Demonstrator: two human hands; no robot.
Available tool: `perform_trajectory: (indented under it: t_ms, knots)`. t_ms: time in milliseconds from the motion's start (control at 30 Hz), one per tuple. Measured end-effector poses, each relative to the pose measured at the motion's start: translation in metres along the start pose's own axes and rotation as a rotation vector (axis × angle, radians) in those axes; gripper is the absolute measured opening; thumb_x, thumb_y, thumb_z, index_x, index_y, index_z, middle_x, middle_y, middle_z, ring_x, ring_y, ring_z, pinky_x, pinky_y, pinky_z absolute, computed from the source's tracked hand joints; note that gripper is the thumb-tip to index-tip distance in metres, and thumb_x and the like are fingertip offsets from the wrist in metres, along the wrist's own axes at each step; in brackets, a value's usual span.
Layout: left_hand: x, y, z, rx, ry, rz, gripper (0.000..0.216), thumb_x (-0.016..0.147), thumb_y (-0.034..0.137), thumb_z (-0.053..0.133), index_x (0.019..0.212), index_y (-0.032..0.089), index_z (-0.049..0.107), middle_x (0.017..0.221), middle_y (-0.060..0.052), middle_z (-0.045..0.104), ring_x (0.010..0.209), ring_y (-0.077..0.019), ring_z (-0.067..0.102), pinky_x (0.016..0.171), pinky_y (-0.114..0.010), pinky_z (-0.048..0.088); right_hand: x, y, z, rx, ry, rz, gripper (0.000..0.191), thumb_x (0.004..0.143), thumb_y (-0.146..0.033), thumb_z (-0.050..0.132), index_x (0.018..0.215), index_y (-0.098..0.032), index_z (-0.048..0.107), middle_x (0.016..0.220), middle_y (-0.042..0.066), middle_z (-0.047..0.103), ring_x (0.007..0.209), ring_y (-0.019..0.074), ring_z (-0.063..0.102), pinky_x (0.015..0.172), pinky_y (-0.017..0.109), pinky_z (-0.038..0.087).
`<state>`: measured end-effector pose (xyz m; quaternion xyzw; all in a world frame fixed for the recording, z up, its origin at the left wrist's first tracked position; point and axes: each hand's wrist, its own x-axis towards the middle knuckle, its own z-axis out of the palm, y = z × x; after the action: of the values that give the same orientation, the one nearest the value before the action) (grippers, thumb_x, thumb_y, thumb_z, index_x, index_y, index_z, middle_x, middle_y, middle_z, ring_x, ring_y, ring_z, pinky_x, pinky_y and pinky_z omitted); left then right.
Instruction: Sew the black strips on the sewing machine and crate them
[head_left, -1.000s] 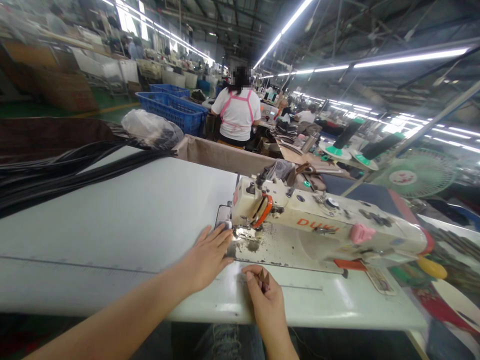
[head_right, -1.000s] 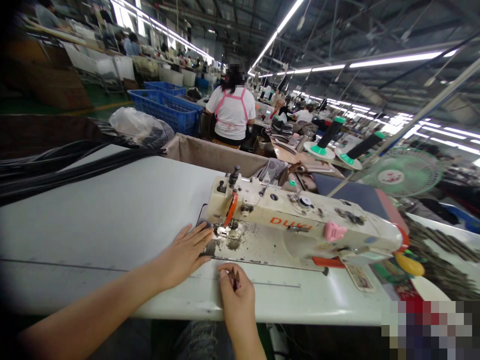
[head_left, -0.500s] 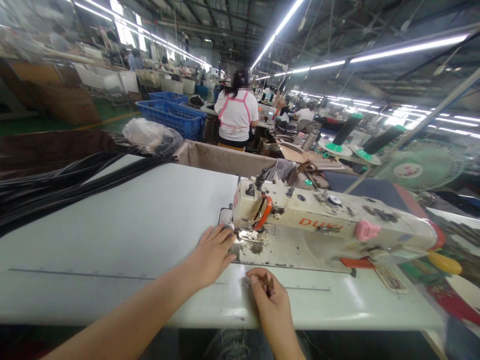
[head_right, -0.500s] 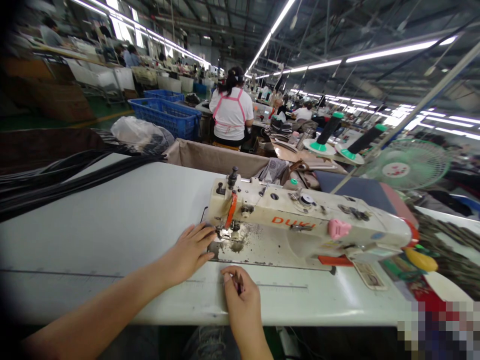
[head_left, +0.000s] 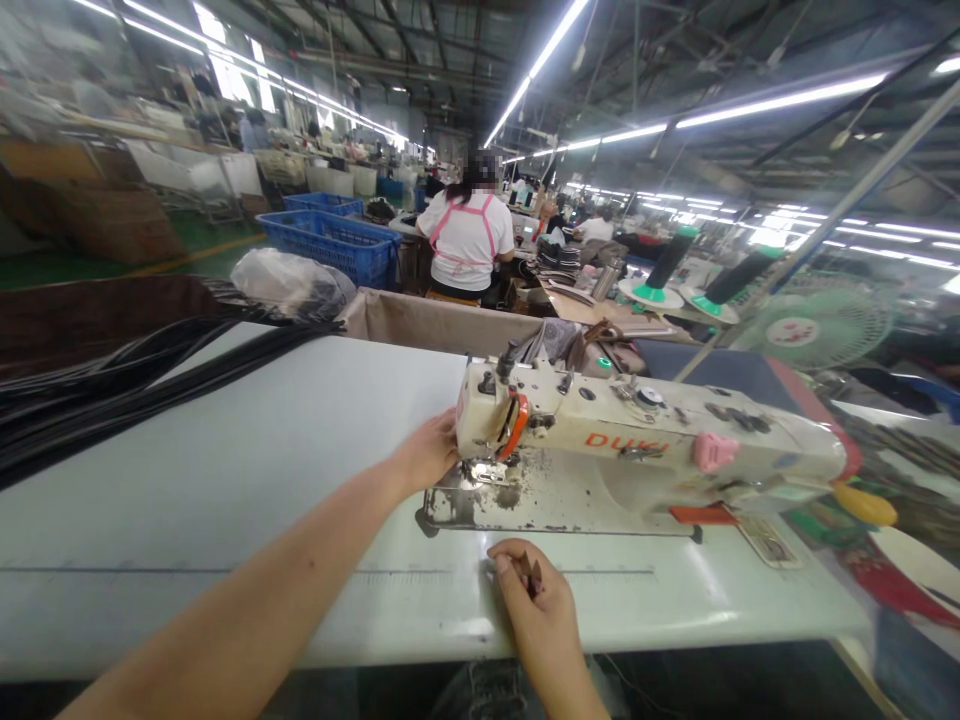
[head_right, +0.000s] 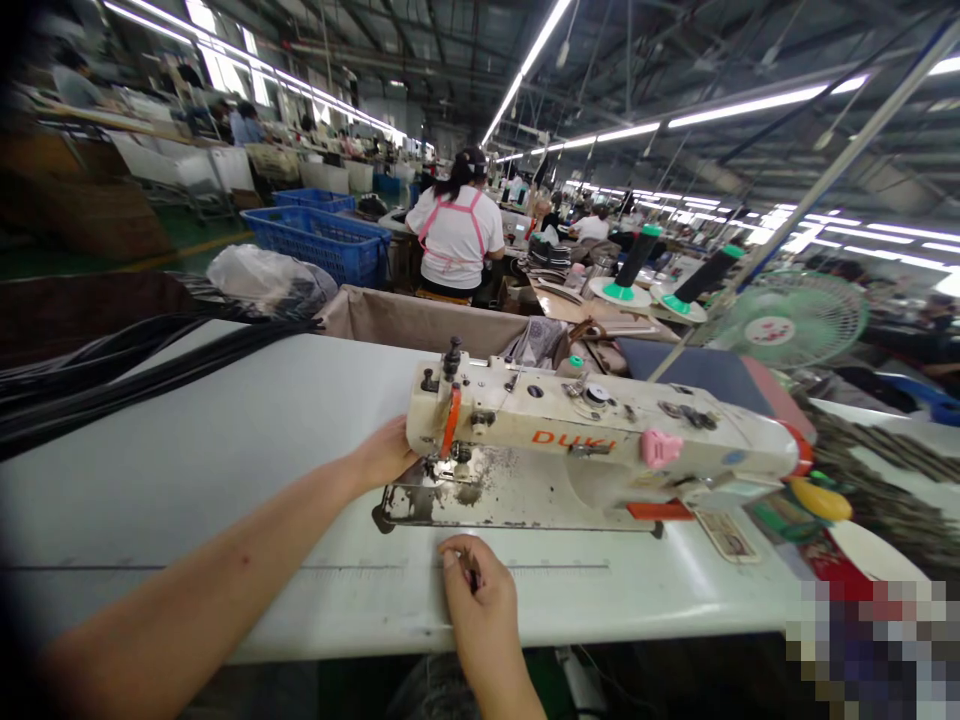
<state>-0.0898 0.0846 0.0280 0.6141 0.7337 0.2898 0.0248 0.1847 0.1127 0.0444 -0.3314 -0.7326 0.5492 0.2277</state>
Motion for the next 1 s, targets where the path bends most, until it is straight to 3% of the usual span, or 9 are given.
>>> perform_trajectory:
  t_ms: [100, 233, 400, 600, 833, 1000]
  knots:
    - [-0.005, 0.004, -0.004, 0.05, 0.009, -0.03, 0.038, 0.102, 0.027, 0.051, 0.136, 0.021, 0.066, 0.146, -0.01, 0.061, 0.14, -0.027, 0.051, 0.123, -0.044, 0.039, 0.0, 0.003, 0.0, -0.006, -0.008, 0.003, 0.04, 0.091, -0.06, 0.063, 0.087, -0.021, 0.073, 0.067, -0.002, 0.054, 0.062, 0.0157, 0.043, 0.059, 0.027, 0.034]
    - [-0.015, 0.006, -0.012, 0.08, -0.007, -0.11, 0.03, 0.098, 0.031, 0.057, 0.119, 0.018, 0.074, 0.121, -0.014, 0.072, 0.118, -0.0309, 0.064, 0.109, -0.048, 0.049, -0.001, 0.004, 0.001, -0.002, -0.007, -0.014, 0.039, 0.092, -0.058, 0.063, 0.087, -0.021, 0.073, 0.067, -0.001, 0.056, 0.062, 0.0156, 0.045, 0.059, 0.027, 0.035]
    - [-0.021, 0.0, -0.02, 0.013, -0.067, -0.102, 0.016, 0.089, 0.024, 0.067, 0.095, 0.028, 0.082, 0.111, -0.004, 0.077, 0.106, -0.0242, 0.069, 0.1, -0.037, 0.053, -0.001, 0.001, 0.002, -0.012, -0.009, -0.036, 0.034, 0.093, -0.053, 0.063, 0.087, -0.022, 0.074, 0.069, -0.001, 0.06, 0.063, 0.0161, 0.047, 0.061, 0.027, 0.038]
    - [-0.023, 0.0, -0.021, -0.055, -0.068, -0.187, 0.018, 0.087, 0.022, 0.067, 0.095, 0.027, 0.083, 0.11, -0.003, 0.078, 0.104, -0.0221, 0.07, 0.097, -0.033, 0.055, -0.002, -0.002, 0.001, 0.003, -0.026, -0.036, 0.032, 0.093, -0.051, 0.062, 0.089, -0.021, 0.074, 0.069, -0.001, 0.059, 0.064, 0.0163, 0.048, 0.061, 0.027, 0.038]
    - [-0.04, 0.021, -0.021, -0.086, -0.067, -0.336, 0.016, 0.085, 0.019, 0.067, 0.091, 0.025, 0.082, 0.094, -0.001, 0.074, 0.075, -0.0153, 0.069, 0.075, -0.026, 0.056, -0.002, -0.004, 0.001, -0.012, -0.022, -0.063, 0.028, 0.094, -0.045, 0.062, 0.089, -0.022, 0.075, 0.068, -0.001, 0.06, 0.061, 0.0156, 0.049, 0.06, 0.027, 0.041]
    - [-0.045, 0.03, -0.018, -0.082, -0.03, -0.368, 0.018, 0.085, 0.019, 0.066, 0.092, 0.023, 0.082, 0.095, -0.004, 0.073, 0.078, -0.0176, 0.071, 0.075, -0.029, 0.058, -0.002, -0.006, 0.002, -0.02, -0.011, -0.089, 0.028, 0.093, -0.045, 0.062, 0.088, -0.022, 0.076, 0.067, -0.001, 0.061, 0.061, 0.0157, 0.05, 0.06, 0.027, 0.042]
